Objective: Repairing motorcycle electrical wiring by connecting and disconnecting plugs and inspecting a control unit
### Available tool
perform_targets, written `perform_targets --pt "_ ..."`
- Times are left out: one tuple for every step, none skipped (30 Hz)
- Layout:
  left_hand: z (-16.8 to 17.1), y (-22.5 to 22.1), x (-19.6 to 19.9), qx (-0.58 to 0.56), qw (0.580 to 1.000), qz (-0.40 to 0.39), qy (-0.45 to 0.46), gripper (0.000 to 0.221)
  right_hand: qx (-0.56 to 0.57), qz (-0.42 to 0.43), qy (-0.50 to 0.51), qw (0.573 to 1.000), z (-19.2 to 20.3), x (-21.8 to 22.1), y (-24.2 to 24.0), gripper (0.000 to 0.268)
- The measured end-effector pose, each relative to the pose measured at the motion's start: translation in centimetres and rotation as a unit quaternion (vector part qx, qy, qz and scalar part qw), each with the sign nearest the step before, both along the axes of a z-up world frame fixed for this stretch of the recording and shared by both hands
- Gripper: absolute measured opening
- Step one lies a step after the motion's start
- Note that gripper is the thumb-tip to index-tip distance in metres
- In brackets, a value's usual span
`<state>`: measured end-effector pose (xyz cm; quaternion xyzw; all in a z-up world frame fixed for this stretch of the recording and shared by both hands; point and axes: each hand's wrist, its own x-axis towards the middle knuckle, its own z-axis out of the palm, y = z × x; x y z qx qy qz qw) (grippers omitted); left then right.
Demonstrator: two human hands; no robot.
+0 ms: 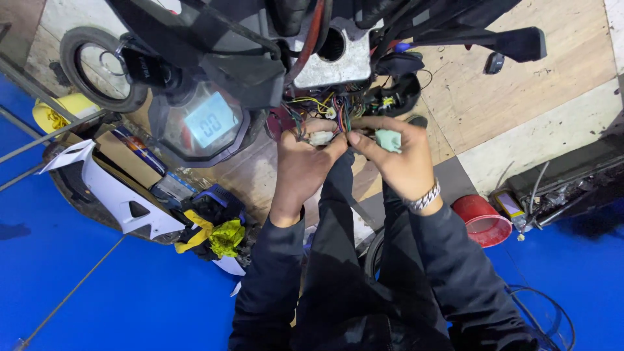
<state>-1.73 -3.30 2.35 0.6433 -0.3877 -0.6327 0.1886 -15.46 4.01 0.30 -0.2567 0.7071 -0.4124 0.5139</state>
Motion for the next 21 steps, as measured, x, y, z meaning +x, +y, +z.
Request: perform_targets --pt "-0.7 0.2 0.3 0.0 1.0 0.0 0.0 0.02 0.0 0.0 0.0 1.0 -0.2 -0.2 -0.4 0.017" --pt "-1.5 0.4 0.6 -0.024 1.0 -0.015 -0.004 0.018 0.005 0.013 -0.015 1.0 -0.4 -0.4 -0.7 0.013" --pt "-2.3 0.5 0.8 -0.047 0.998 -0.03 -0.008 0.016 0.01 0.027 -0.029 0.999 -0.6 -0.7 -1.2 0.009" --pt "-2.1 0.3 1.0 -0.049 0.998 -0.031 -0.007 0.016 0.008 0.027 -0.028 0.999 -0.4 -0.8 -1.4 0.009" --pt "-1.9 0.1 1.1 -0.023 0.999 -0.019 0.043 0.015 0.027 0.036 -0.034 0.998 -0.2 -1.0 -1.7 0.009" --pt "-1.7 -0.1 1.3 0.004 0.996 -0.006 0.092 0.015 0.048 0.046 -0.041 0.997 -0.1 -1.1 -1.9 0.009" --pt "-1.6 -0.1 1.4 0.004 0.996 -0.007 0.093 0.015 0.048 0.045 -0.041 0.997 0.0 -1.0 -2.0 0.009" --pt "-1.7 0.0 1.5 0.014 0.996 -0.004 0.094 0.015 0.045 0.032 -0.044 0.997 0.0 -1.0 -2.0 0.009" --pt "-1.7 0.1 1.5 0.024 0.995 -0.002 0.094 0.015 0.043 0.018 -0.048 0.998 -0.1 -0.9 -2.1 0.01" --pt "-1.8 0.2 1.6 0.024 0.995 -0.003 0.094 0.015 0.043 0.017 -0.047 0.998 -0.8 -0.8 -1.7 0.01" --pt "-2.0 0.3 1.7 0.038 0.995 0.0 0.094 0.016 0.046 0.004 -0.054 0.998 -1.5 -0.6 -1.3 0.009" --pt "-2.1 0.5 1.9 0.052 0.994 0.005 0.093 0.017 0.048 -0.009 -0.061 0.997 -2.3 -0.4 -0.9 0.007" --pt "-2.3 0.6 2.0 0.053 0.994 0.004 0.092 0.017 0.049 -0.01 -0.061 0.997 -2.5 -0.3 -0.8 0.007" --pt "-2.4 0.7 2.1 0.066 0.994 0.008 0.091 0.018 0.043 -0.009 -0.062 0.997 -2.6 -0.3 -0.8 0.008" --pt "-2.5 0.8 2.2 0.079 0.993 0.013 0.09 0.02 0.038 -0.009 -0.063 0.997 -2.8 -0.3 -0.8 0.008" --pt "-2.6 0.8 2.3 0.079 0.993 0.012 0.09 0.02 0.038 -0.009 -0.064 0.997 -2.6 -0.4 -0.8 0.008" --pt "-2.7 0.9 2.4 0.093 0.992 0.017 0.089 0.022 0.033 0.003 -0.057 0.998 -2.4 -0.5 -0.9 0.008" --pt "-2.7 0.9 2.5 0.106 0.99 0.022 0.088 0.024 0.028 0.016 -0.051 0.998 -2.2 -0.7 -1.0 0.009" --pt "-2.0 0.3 2.5 0.106 0.99 0.022 0.089 0.024 0.028 0.016 -0.05 0.998 -2.2 -0.6 -0.9 0.009" --pt "-1.3 -0.4 2.4 0.076 0.992 -0.096 0.022 0.022 0.025 0.024 -0.037 0.999 -2.2 -0.6 -0.8 0.01" --pt "-0.7 -1.0 2.3 0.046 0.975 -0.213 -0.046 0.023 0.023 0.033 -0.024 0.999 -2.3 -0.6 -0.7 0.011"
